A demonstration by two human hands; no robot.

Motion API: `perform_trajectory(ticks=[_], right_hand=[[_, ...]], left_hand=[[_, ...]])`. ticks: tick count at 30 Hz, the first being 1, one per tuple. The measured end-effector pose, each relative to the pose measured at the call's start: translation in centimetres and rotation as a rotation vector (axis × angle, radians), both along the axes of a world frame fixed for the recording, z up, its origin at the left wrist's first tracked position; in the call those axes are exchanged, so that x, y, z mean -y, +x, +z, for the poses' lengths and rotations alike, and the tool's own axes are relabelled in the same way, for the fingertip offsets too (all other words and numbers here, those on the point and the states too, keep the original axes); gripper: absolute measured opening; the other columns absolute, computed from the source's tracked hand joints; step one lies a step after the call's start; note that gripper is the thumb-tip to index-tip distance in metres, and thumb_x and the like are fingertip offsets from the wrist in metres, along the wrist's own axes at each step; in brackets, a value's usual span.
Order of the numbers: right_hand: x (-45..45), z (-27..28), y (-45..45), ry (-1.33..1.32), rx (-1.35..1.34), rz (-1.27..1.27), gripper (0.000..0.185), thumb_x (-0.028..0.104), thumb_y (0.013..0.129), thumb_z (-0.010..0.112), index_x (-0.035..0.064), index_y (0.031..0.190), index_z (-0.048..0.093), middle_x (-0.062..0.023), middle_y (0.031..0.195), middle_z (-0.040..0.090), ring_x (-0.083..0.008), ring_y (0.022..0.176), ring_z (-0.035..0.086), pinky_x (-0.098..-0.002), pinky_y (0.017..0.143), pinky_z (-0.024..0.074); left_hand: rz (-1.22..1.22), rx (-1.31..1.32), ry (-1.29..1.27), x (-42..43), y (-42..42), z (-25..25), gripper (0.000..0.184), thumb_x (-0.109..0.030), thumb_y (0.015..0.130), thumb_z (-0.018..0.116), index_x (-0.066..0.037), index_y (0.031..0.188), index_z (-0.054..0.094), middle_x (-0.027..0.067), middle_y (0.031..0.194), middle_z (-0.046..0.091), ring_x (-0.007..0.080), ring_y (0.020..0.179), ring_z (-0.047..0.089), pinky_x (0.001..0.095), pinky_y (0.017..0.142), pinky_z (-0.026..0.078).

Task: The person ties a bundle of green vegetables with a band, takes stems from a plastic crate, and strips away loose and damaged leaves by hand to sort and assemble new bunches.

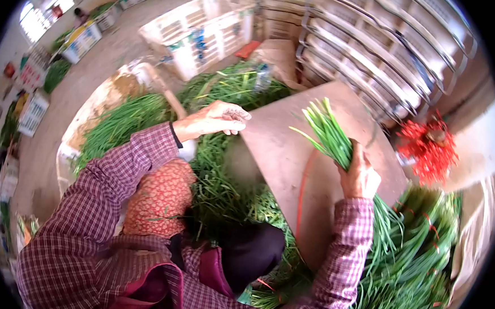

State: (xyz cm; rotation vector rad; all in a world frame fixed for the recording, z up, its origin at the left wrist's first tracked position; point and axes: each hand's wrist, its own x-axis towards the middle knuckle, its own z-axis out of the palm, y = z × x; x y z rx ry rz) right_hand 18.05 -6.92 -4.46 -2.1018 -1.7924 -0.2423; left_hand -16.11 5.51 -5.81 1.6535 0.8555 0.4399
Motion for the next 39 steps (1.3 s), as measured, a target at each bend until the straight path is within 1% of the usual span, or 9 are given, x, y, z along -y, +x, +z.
perform_trajectory(ticks=[3,6,9,13,21,27,31,33,39], right_hand=[[-1.1,-1.2,-0.4,-0.089,-0.096,0.092,0.084,0.029,0.055,0.084,0.0217,0.13,0.046,-0.008,0.115,0.059,-0.0304,0.1,0.06,-0.0422,0.077,0.0512],[-1.1,-3.4,0.2,-0.182,0.038,0.161,0.108,0.053,0.048,0.079,0.0175,0.141,0.036,-0.0097,0.125,0.051,-0.0327,0.116,0.047,-0.0487,0.097,0.035],[-0.4,-3.0,-1.2,0.013,0.154,0.195,0.094,0.06,0.065,0.068,0.0094,0.138,0.038,-0.0145,0.128,0.048,-0.0349,0.116,0.046,-0.049,0.098,0.0343],[0.2,-0.8,-6.8,0.093,-0.214,0.358,0.061,0.038,0.086,0.06,-0.0002,0.131,0.045,-0.0193,0.118,0.057,-0.0384,0.111,0.053,-0.0464,0.098,0.0378],[1.7,2.7,-21.5,-0.216,-0.164,0.54,0.052,0.043,0.086,0.06,-0.0006,0.115,0.056,-0.015,0.099,0.063,-0.0298,0.094,0.06,-0.0417,0.084,0.0474],[1.8,-0.2,-25.4,-0.269,-0.223,0.604,0.046,0.041,0.085,0.061,0.0037,0.113,0.058,-0.0091,0.092,0.064,-0.0247,0.086,0.061,-0.039,0.079,0.047],[1.4,-1.1,-27.1,-0.295,-0.166,0.654,0.039,0.03,0.082,0.066,0.0048,0.111,0.059,-0.0088,0.085,0.065,-0.0257,0.079,0.062,-0.0383,0.074,0.0454],[1.1,-1.7,-27.6,-0.338,-0.238,0.626,0.038,0.027,0.08,0.068,0.0052,0.11,0.059,-0.0081,0.083,0.065,-0.025,0.078,0.062,-0.0378,0.074,0.0456],[-0.8,-4.2,-28.7,-0.344,-0.294,0.653,0.032,0.016,0.079,0.068,0.0051,0.108,0.06,-0.0092,0.085,0.065,-0.0259,0.078,0.062,-0.0378,0.074,0.0467]], left_hand=[[0.193,0.086,0.161,0.8,-11.2,1.5,0.036,-0.018,0.086,0.065,0.001,0.116,0.058,0.0071,0.101,0.064,0.0103,0.085,0.058,0.0256,0.076,0.048],[0.497,-0.056,0.219,2.5,-22.8,3.7,0.042,-0.028,0.087,0.062,0.0,0.118,0.057,0.0074,0.104,0.063,0.0117,0.09,0.058,0.0269,0.079,0.048],[0.78,-0.15,0.291,3.5,-32.8,1.2,0.046,-0.028,0.087,0.063,0.0,0.122,0.055,0.0102,0.11,0.062,0.0175,0.102,0.058,0.0318,0.09,0.046],[0.711,-0.289,0.153,5.8,-36.2,-2.5,0.047,-0.028,0.085,0.065,0.002,0.12,0.054,0.0127,0.113,0.061,0.021,0.105,0.058,0.0344,0.095,0.045],[0.251,-0.685,0.421,5.2,-26.7,-10.3,0.092,-0.042,0.073,0.073,0.012,0.135,0.029,0.0296,0.137,0.036,0.0362,0.127,0.038,0.0423,0.108,0.031],[0.379,-0.857,0.708,3.1,-23.9,-18.3,0.103,-0.039,0.056,0.083,0.011,0.13,0.033,0.0275,0.129,0.04,0.0377,0.121,0.039,0.0446,0.102,0.032],[0.459,-0.787,0.792,2.5,-23.8,-17.9,0.09,-0.038,0.061,0.08,0.007,0.128,0.04,0.0253,0.123,0.043,0.036,0.117,0.042,0.0447,0.099,0.035],[0.479,-0.613,0.454,1.0,-24.3,-14.2,0.063,-0.032,0.082,0.06,0.006,0.128,0.041,0.0221,0.124,0.046,0.0331,0.115,0.044,0.0434,0.101,0.035],[0.67,-0.574,0.45,-6.3,-22.9,-17.2,0.054,-0.046,0.08,0.064,0.002,0.105,0.061,0.0224,0.111,0.057,0.0324,0.106,0.052,0.042,0.094,0.04]])
